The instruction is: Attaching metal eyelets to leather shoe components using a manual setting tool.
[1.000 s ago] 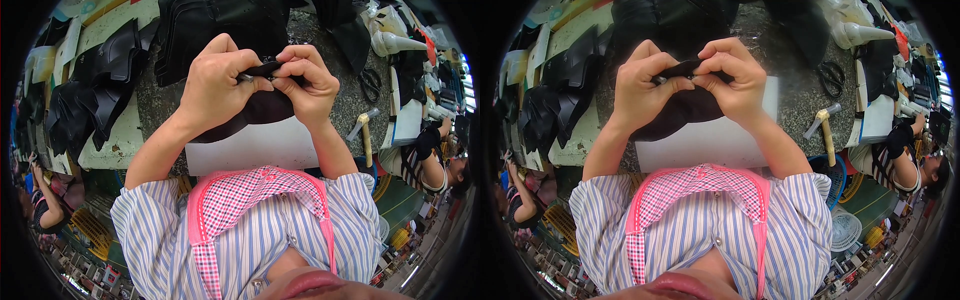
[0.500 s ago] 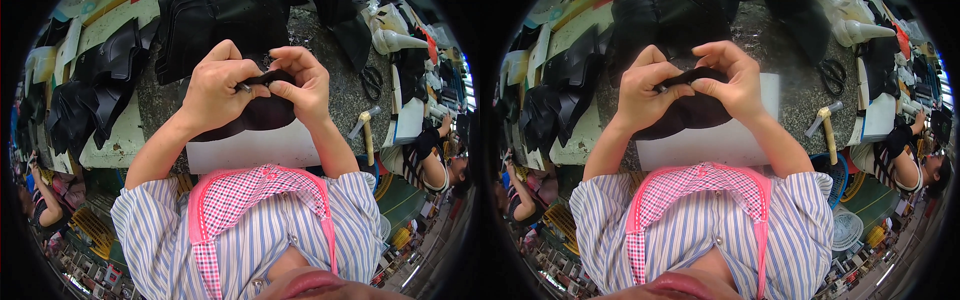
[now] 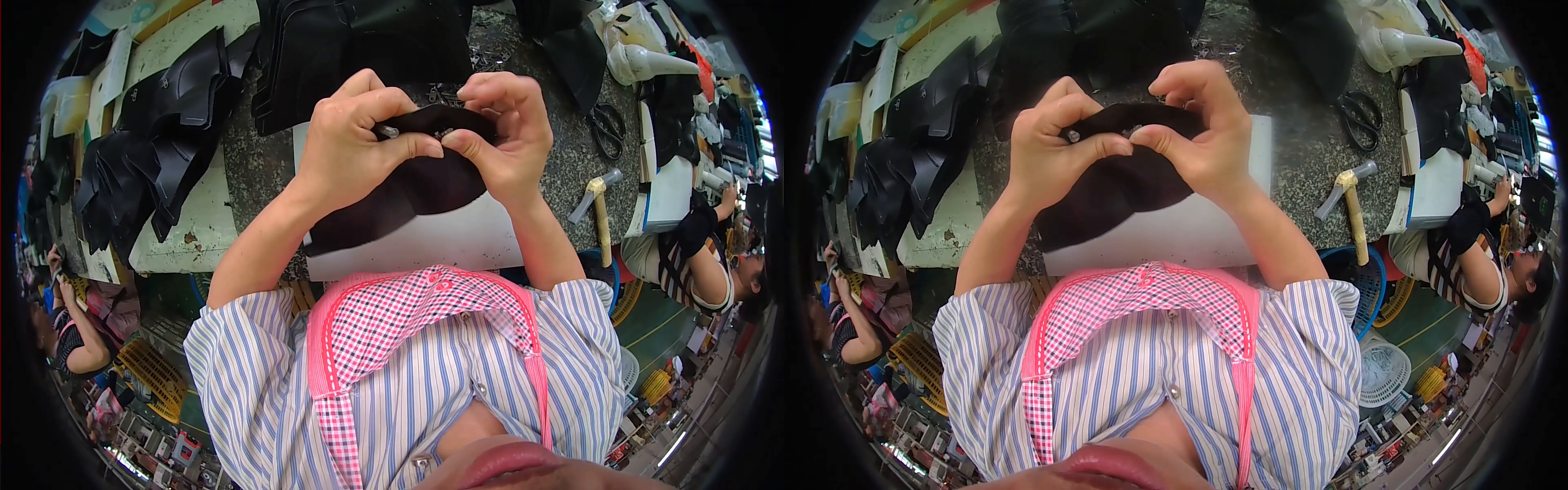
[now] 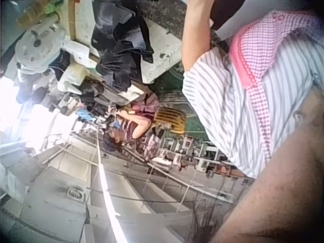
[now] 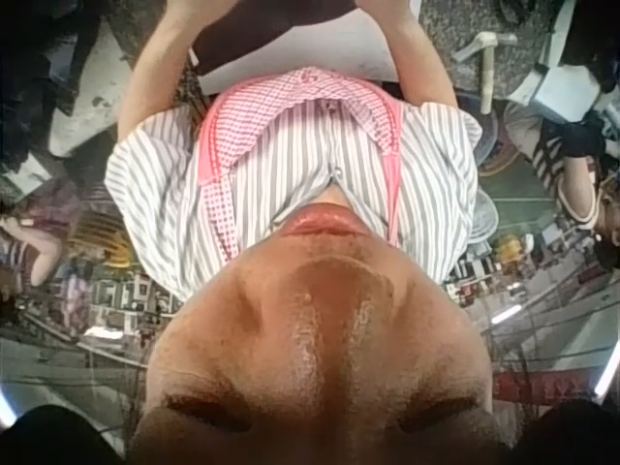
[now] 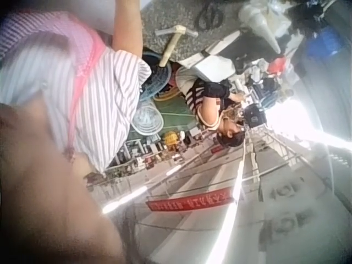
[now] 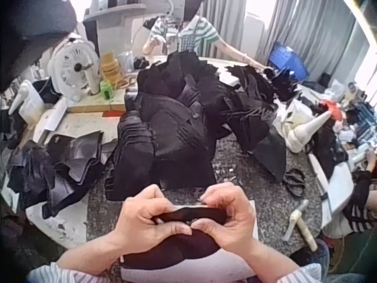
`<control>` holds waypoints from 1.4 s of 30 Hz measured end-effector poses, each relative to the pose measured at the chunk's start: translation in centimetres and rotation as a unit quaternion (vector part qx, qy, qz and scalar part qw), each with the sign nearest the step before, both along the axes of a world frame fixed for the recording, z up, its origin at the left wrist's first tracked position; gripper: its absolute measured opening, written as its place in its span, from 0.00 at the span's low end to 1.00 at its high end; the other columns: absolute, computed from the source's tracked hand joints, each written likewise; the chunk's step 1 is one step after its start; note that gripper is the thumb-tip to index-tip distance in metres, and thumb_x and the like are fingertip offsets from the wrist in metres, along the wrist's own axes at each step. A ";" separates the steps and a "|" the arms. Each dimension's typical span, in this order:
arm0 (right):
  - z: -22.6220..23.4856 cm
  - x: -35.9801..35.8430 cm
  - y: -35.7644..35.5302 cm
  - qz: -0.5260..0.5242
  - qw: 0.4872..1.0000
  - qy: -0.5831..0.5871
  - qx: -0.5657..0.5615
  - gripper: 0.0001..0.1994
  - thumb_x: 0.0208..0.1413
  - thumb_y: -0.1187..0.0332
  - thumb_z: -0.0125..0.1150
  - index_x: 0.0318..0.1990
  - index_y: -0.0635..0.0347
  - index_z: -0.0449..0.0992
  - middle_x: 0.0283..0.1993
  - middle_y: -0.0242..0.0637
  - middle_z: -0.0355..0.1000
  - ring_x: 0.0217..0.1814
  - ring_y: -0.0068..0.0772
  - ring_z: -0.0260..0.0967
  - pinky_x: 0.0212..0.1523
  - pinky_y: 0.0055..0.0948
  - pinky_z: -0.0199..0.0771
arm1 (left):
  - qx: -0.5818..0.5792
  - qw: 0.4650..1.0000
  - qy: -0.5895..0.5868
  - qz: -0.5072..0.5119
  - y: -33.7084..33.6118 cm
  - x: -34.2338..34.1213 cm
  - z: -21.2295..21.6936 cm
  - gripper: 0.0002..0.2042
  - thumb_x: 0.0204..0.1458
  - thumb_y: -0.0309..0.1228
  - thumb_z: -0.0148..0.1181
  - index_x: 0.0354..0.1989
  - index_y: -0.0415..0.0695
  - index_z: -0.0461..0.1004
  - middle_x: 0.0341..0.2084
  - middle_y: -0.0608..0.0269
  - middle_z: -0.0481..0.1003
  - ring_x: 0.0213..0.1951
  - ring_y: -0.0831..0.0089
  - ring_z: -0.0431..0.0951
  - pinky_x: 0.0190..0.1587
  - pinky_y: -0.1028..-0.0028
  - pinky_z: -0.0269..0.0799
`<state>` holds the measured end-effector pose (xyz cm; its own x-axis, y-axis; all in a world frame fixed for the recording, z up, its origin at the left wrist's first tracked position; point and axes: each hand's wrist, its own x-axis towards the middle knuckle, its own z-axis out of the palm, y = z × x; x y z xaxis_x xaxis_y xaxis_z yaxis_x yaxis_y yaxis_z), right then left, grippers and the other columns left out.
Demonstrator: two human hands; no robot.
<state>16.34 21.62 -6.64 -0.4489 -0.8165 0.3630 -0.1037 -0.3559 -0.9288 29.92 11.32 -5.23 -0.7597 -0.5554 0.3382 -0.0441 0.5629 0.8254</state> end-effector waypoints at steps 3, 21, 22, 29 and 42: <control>-0.1 -0.4 0.1 -0.051 0.980 0.190 -0.034 0.10 0.33 0.77 0.67 0.27 0.62 0.72 0.34 0.35 0.66 0.33 0.24 0.64 0.32 0.19 0.65 | 0.031 0.999 0.010 0.016 0.3 0.2 -0.5 0.13 0.26 0.32 0.71 0.22 0.43 0.75 0.16 0.68 0.64 0.19 0.78 0.63 0.19 0.79 0.59; -1.4 1.1 0.8 -0.091 0.976 0.195 -0.023 0.08 0.33 0.81 0.63 0.24 0.62 0.72 0.35 0.35 0.65 0.25 0.22 0.60 0.27 0.18 0.62 | -0.068 0.995 0.047 0.052 1.0 -0.1 -1.0 0.12 0.25 0.31 0.70 0.21 0.43 0.74 0.12 0.68 0.66 0.20 0.76 0.64 0.19 0.78 0.61; -1.4 1.1 0.9 -0.085 0.980 0.180 -0.008 0.07 0.34 0.81 0.63 0.23 0.62 0.72 0.36 0.35 0.65 0.28 0.23 0.61 0.29 0.19 0.62 | -0.075 0.994 0.053 0.051 1.0 -0.1 -0.9 0.12 0.25 0.30 0.70 0.20 0.43 0.74 0.12 0.68 0.66 0.20 0.75 0.64 0.20 0.78 0.61; -1.5 0.5 1.0 -0.023 0.997 0.059 0.054 0.07 0.35 0.80 0.63 0.23 0.63 0.71 0.33 0.35 0.68 0.35 0.25 0.65 0.37 0.21 0.65 | -0.135 0.989 0.060 -0.001 0.7 -0.2 -0.5 0.12 0.26 0.29 0.70 0.21 0.42 0.74 0.15 0.67 0.64 0.19 0.77 0.62 0.18 0.79 0.56; 0.1 0.4 1.5 -0.006 0.985 0.169 0.023 0.12 0.29 0.84 0.62 0.26 0.62 0.74 0.24 0.34 0.67 0.26 0.26 0.66 0.26 0.20 0.65 | -0.390 0.910 0.140 0.029 1.1 0.5 -2.2 0.08 0.26 0.28 0.55 0.20 0.46 0.70 0.15 0.72 0.69 0.22 0.75 0.62 0.21 0.78 0.54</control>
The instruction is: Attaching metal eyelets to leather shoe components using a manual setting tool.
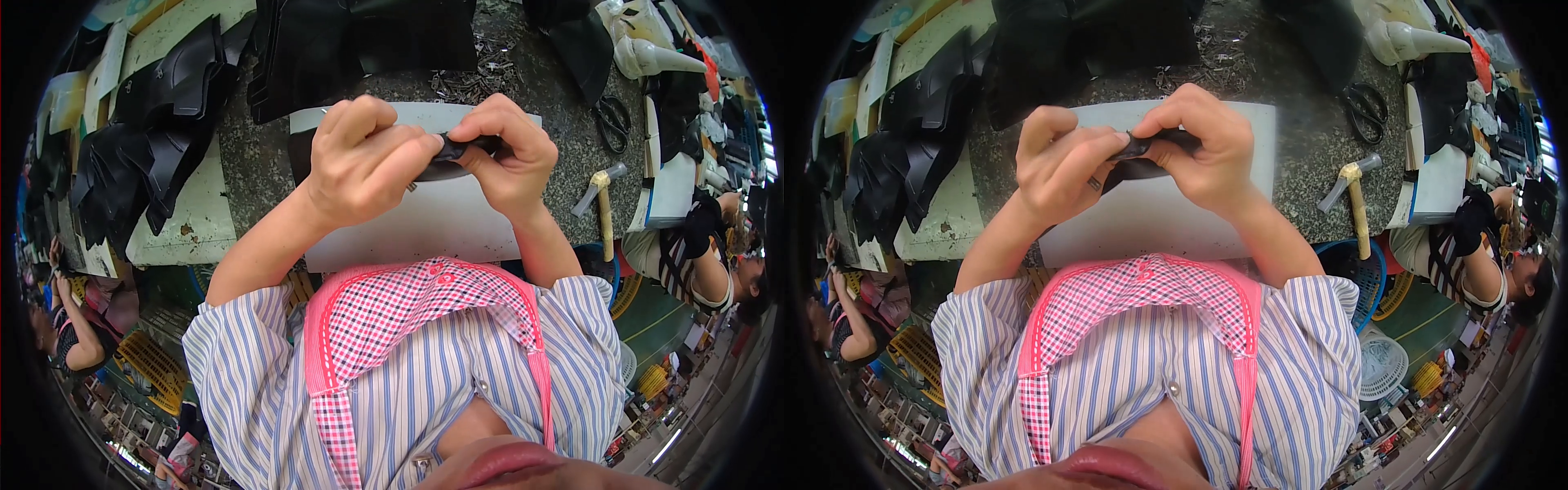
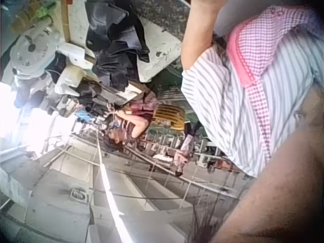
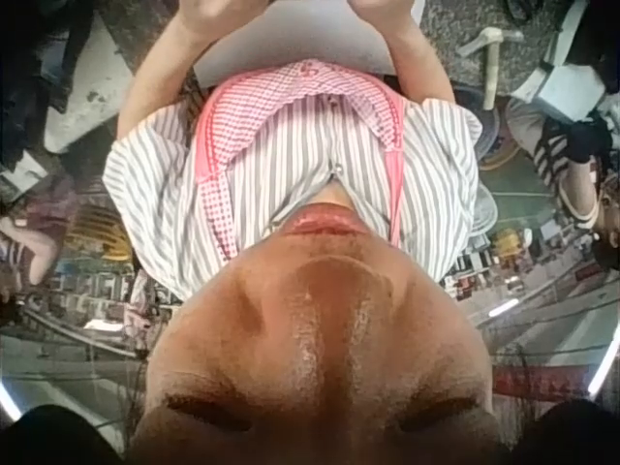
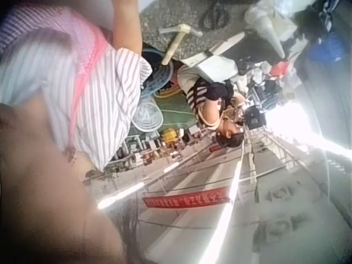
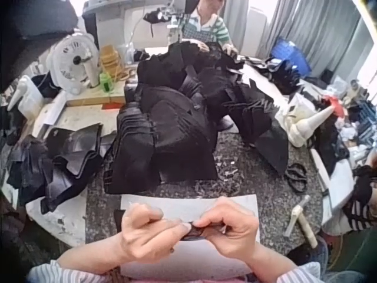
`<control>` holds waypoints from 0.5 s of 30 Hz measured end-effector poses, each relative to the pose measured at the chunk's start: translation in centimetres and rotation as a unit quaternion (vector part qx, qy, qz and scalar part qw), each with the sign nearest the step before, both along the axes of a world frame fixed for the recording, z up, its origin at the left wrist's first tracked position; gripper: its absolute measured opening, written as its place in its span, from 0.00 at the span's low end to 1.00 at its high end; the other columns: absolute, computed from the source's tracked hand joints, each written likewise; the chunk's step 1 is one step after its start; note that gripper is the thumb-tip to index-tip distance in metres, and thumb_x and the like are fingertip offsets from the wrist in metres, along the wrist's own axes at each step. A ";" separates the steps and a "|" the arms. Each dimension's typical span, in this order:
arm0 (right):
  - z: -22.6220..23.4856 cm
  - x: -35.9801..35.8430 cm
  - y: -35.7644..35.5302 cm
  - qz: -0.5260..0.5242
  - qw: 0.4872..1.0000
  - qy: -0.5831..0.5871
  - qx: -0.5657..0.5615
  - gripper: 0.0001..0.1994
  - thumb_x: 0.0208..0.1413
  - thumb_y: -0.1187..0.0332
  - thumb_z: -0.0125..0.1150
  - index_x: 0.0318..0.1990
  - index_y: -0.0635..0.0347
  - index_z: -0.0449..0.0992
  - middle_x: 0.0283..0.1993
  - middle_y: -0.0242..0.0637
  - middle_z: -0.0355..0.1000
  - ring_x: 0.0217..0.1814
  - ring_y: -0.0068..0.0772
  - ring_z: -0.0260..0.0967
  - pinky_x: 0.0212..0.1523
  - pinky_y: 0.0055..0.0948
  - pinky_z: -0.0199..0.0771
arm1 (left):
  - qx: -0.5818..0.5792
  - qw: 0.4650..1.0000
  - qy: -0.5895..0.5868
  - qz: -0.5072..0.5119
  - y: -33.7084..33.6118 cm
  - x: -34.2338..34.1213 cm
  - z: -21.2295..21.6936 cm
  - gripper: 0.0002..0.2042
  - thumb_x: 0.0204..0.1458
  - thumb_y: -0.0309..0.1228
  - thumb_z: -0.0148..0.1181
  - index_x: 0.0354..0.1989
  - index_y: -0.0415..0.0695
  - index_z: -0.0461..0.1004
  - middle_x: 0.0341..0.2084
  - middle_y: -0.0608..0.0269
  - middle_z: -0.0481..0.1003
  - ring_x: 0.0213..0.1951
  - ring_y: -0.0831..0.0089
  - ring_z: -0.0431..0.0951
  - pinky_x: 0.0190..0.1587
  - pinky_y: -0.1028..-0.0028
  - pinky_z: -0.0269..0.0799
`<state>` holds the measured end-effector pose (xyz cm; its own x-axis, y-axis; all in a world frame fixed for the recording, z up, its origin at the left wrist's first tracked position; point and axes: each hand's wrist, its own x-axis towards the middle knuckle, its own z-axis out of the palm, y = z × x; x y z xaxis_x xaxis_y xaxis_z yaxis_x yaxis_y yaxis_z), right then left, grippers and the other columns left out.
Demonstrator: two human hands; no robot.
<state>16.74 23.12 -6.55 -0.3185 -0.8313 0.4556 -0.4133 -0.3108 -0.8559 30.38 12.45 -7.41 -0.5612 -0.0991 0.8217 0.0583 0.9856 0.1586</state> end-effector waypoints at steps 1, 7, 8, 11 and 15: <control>0.1 0.1 -0.1 0.001 1.000 0.000 0.002 0.12 0.29 0.84 0.62 0.26 0.62 0.74 0.24 0.34 0.67 0.26 0.26 0.66 0.26 0.20 0.65 | 0.002 1.000 0.000 0.001 0.1 0.2 0.1 0.08 0.26 0.28 0.55 0.20 0.46 0.70 0.15 0.72 0.69 0.22 0.75 0.62 0.21 0.78 0.54; -0.6 -0.7 0.2 0.041 0.993 0.079 -0.079 0.14 0.26 0.83 0.62 0.27 0.60 0.75 0.25 0.35 0.69 0.23 0.28 0.65 0.21 0.22 0.64 | -0.094 0.995 0.011 0.010 0.7 0.7 0.4 0.12 0.26 0.28 0.56 0.25 0.43 0.72 0.19 0.68 0.73 0.23 0.73 0.60 0.22 0.77 0.55; -0.7 -0.7 0.3 0.035 0.989 0.093 -0.108 0.13 0.28 0.82 0.62 0.27 0.60 0.75 0.24 0.34 0.69 0.23 0.27 0.65 0.19 0.21 0.62 | -0.093 0.996 0.011 0.011 0.7 0.5 0.5 0.12 0.26 0.28 0.56 0.25 0.43 0.72 0.19 0.68 0.73 0.23 0.73 0.60 0.22 0.77 0.55; -1.1 -0.3 0.4 0.006 0.983 0.107 -0.152 0.12 0.29 0.82 0.63 0.27 0.60 0.75 0.23 0.34 0.69 0.22 0.27 0.65 0.18 0.20 0.62 | -0.070 0.997 0.037 0.018 0.4 0.1 0.4 0.10 0.24 0.29 0.56 0.22 0.45 0.70 0.17 0.71 0.70 0.22 0.76 0.63 0.20 0.79 0.52; -1.1 -0.5 0.7 0.021 0.979 0.140 -0.146 0.11 0.33 0.83 0.64 0.29 0.63 0.74 0.26 0.37 0.69 0.24 0.25 0.65 0.21 0.20 0.62 | 0.007 1.000 0.019 -0.014 0.1 -0.1 0.3 0.09 0.26 0.28 0.59 0.21 0.45 0.71 0.16 0.72 0.71 0.21 0.75 0.62 0.20 0.79 0.56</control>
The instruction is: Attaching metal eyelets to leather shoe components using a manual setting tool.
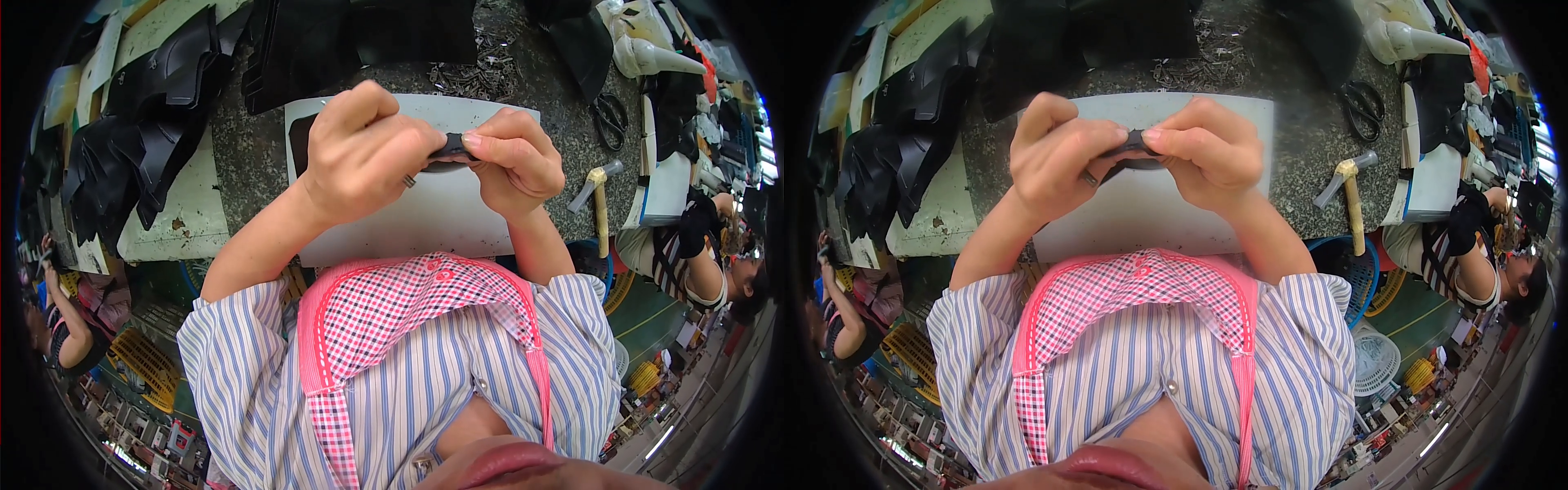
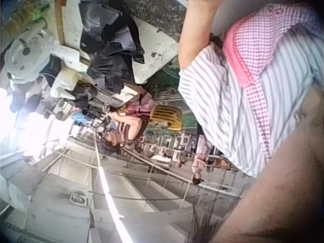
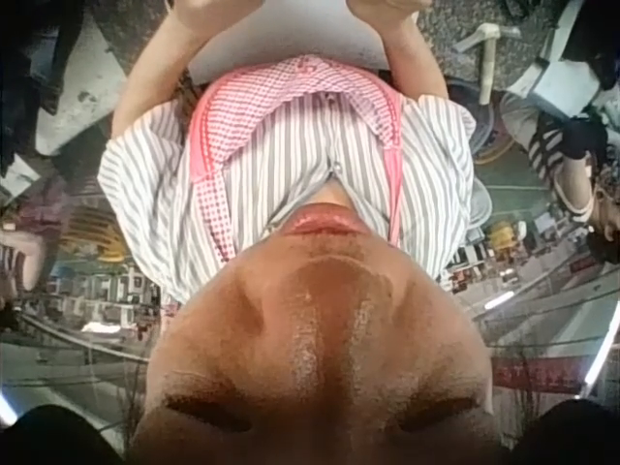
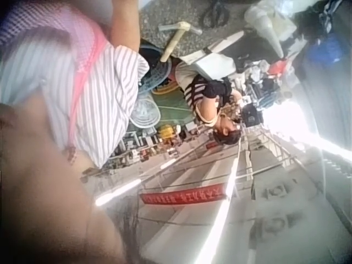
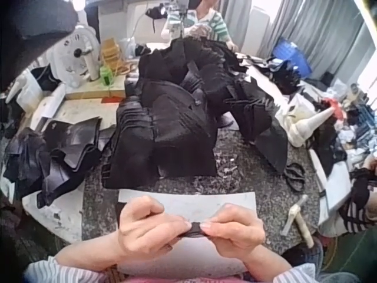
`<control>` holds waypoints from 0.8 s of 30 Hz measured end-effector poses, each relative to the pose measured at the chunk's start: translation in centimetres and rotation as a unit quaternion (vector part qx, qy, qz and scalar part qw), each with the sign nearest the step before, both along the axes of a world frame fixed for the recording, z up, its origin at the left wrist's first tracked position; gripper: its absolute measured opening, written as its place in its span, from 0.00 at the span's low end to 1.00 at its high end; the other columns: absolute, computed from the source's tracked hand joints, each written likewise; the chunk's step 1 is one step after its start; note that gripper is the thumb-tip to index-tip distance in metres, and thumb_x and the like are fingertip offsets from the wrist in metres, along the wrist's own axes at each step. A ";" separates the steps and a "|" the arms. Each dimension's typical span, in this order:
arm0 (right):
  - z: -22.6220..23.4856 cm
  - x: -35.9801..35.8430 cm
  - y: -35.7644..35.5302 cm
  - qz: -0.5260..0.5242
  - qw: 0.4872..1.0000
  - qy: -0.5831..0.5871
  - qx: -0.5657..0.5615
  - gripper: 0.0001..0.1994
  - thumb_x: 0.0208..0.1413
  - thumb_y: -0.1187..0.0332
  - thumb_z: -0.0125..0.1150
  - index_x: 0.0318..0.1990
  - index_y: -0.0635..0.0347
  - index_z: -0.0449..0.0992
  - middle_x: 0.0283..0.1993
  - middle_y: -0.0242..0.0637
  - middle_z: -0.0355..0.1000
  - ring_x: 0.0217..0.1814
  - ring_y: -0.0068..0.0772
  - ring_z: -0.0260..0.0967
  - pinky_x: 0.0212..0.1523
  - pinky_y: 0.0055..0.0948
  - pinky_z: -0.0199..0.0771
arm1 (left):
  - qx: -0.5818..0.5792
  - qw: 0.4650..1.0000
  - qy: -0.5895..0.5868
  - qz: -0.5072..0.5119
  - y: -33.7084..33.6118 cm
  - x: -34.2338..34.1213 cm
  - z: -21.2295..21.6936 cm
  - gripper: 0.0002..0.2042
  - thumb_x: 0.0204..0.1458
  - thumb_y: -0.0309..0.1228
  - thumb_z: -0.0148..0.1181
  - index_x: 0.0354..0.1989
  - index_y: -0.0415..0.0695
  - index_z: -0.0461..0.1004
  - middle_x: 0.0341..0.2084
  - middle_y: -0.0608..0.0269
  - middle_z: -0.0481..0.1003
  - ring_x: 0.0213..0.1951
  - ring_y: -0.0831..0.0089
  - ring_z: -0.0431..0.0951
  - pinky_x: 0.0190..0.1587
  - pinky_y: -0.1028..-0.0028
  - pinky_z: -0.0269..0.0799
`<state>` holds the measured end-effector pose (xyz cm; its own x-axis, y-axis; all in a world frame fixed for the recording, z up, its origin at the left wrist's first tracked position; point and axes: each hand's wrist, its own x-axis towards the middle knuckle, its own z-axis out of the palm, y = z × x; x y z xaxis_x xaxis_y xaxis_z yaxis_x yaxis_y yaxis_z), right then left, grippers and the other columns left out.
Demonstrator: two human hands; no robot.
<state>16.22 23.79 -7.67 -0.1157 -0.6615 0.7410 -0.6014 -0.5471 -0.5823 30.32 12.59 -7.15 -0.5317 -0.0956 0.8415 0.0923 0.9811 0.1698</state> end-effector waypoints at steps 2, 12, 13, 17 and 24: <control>0.1 0.2 -0.1 -0.024 0.997 -0.065 0.028 0.10 0.34 0.83 0.62 0.27 0.62 0.74 0.23 0.35 0.68 0.24 0.24 0.66 0.21 0.19 0.64 | 0.149 0.986 -0.053 -0.045 -0.1 0.0 0.5 0.10 0.26 0.27 0.63 0.21 0.44 0.72 0.16 0.73 0.71 0.20 0.74 0.62 0.21 0.78 0.58; 0.2 0.0 -1.0 0.044 0.934 -0.295 0.198 0.07 0.37 0.81 0.63 0.27 0.65 0.73 0.25 0.31 0.70 0.28 0.17 0.66 0.30 0.15 0.66 | 0.313 0.946 -0.077 -0.011 0.3 -0.3 0.5 0.10 0.27 0.23 0.66 0.23 0.44 0.74 0.15 0.68 0.71 0.21 0.73 0.63 0.22 0.76 0.61; 0.1 0.0 -0.9 0.042 0.931 -0.306 0.196 0.07 0.37 0.81 0.63 0.27 0.65 0.73 0.25 0.31 0.70 0.28 0.17 0.66 0.30 0.14 0.66 | 0.326 0.942 -0.080 -0.010 0.3 -0.4 0.7 0.10 0.27 0.23 0.66 0.23 0.44 0.75 0.15 0.68 0.71 0.21 0.74 0.64 0.21 0.77 0.61; -0.3 0.2 -1.0 0.003 0.930 -0.299 0.211 0.07 0.37 0.78 0.64 0.27 0.63 0.74 0.26 0.32 0.70 0.30 0.22 0.66 0.32 0.19 0.66 | 0.393 0.910 -0.133 -0.006 0.0 -0.2 0.5 0.10 0.28 0.24 0.67 0.23 0.44 0.75 0.16 0.68 0.70 0.21 0.76 0.64 0.21 0.78 0.61; 0.1 -0.6 -1.9 -0.227 0.967 0.113 0.021 0.13 0.32 0.62 0.66 0.28 0.54 0.74 0.30 0.30 0.65 0.38 0.35 0.59 0.41 0.32 0.56 | 0.561 0.814 -0.152 -0.012 -0.1 0.0 0.0 0.09 0.34 0.26 0.66 0.26 0.40 0.76 0.18 0.68 0.72 0.21 0.84 0.69 0.23 0.83 0.63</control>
